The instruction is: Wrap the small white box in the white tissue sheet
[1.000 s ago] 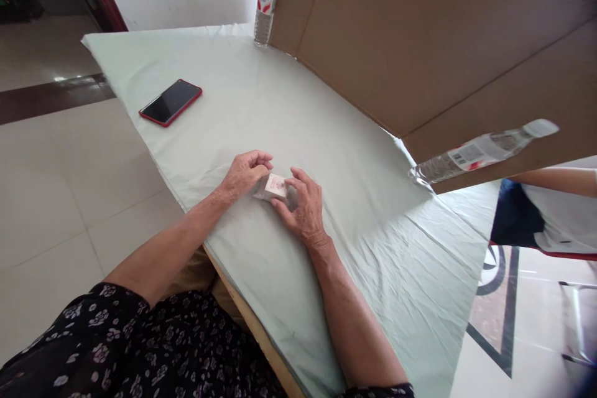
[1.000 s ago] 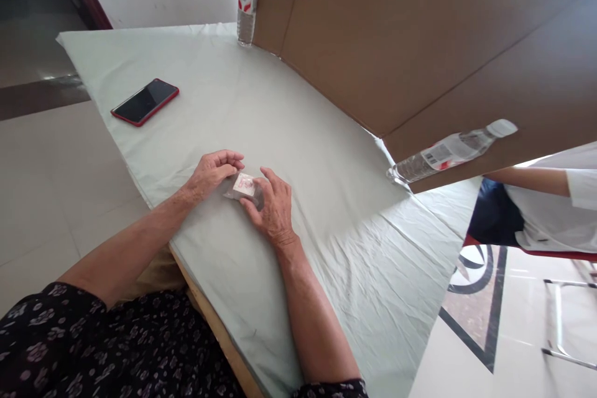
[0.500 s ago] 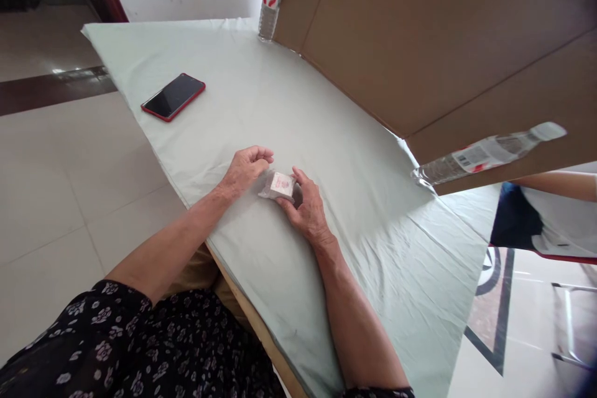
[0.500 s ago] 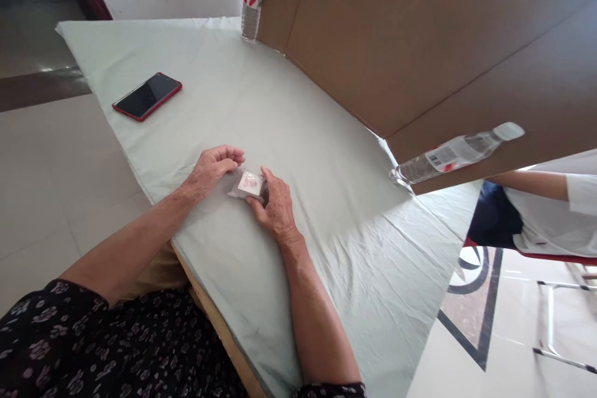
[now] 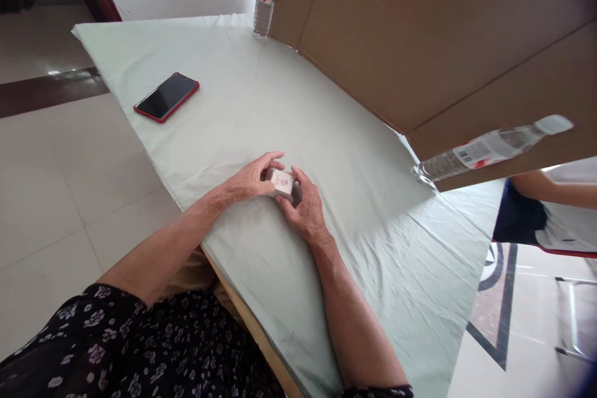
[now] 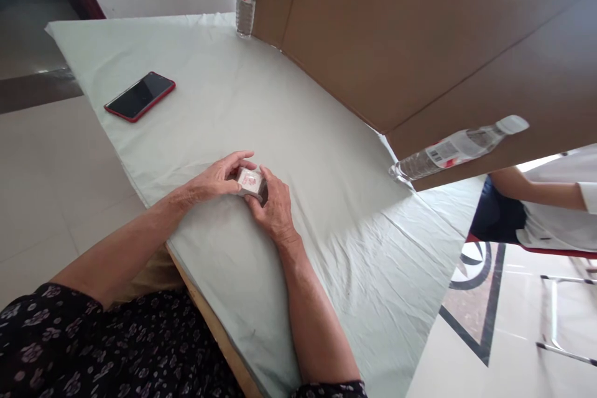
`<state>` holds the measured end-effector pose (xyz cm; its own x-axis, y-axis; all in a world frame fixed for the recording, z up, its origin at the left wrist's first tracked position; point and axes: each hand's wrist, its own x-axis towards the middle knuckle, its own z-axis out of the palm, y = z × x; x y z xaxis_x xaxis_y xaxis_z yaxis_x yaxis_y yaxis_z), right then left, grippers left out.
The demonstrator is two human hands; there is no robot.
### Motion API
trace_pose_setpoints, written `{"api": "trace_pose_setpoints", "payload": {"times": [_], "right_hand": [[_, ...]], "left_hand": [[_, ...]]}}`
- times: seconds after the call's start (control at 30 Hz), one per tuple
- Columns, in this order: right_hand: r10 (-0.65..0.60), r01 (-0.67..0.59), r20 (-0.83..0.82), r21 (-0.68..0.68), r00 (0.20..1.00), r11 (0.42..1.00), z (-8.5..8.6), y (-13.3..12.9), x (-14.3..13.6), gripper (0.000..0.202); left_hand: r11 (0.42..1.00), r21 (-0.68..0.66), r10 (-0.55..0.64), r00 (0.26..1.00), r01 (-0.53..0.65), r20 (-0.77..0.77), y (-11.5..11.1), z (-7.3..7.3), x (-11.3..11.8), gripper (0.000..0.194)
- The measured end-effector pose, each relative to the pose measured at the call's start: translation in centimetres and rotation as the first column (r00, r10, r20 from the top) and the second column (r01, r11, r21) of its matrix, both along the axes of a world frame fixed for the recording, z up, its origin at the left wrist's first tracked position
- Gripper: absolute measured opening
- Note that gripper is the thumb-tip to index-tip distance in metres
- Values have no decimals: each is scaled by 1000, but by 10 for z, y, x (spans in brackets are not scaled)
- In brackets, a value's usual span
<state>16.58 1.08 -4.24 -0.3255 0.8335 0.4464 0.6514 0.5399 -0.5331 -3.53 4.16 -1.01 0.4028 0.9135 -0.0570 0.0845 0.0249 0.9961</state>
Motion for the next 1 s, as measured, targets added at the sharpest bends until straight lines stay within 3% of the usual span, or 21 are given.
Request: {"api": "trace_pose_setpoints", "payload": {"times": [0.13, 0.3, 0.43, 0.63, 0.8, 1.0], "right_hand": [[36, -36, -21, 8, 999, 999, 6, -3, 1, 64], [-23, 26, -137, 19, 990, 1000, 11, -6, 2, 42], [-46, 57, -179, 59, 983, 997, 11, -6, 1, 37], [-39, 54, -146, 102, 989, 993, 10, -5, 0, 34], [-64, 83, -132, 146, 989, 986, 11, -4, 0, 26], [-64, 64, -1, 120, 998, 991, 24, -5, 3, 18]], "left_hand": [[1000, 24, -7, 1000, 8, -12, 2, -4, -1, 88], [1000, 28, -12, 1000, 12, -19, 1, 0, -2, 86], [1000, 3, 12, 1000, -12, -8, 0, 3, -2, 85], [999, 31, -12, 1000, 13, -4, 0, 0, -1, 82], [990, 137, -24, 999, 31, -48, -3, -3, 1, 79], [963, 265, -29, 998, 44, -62, -7, -2, 3, 76]]}}
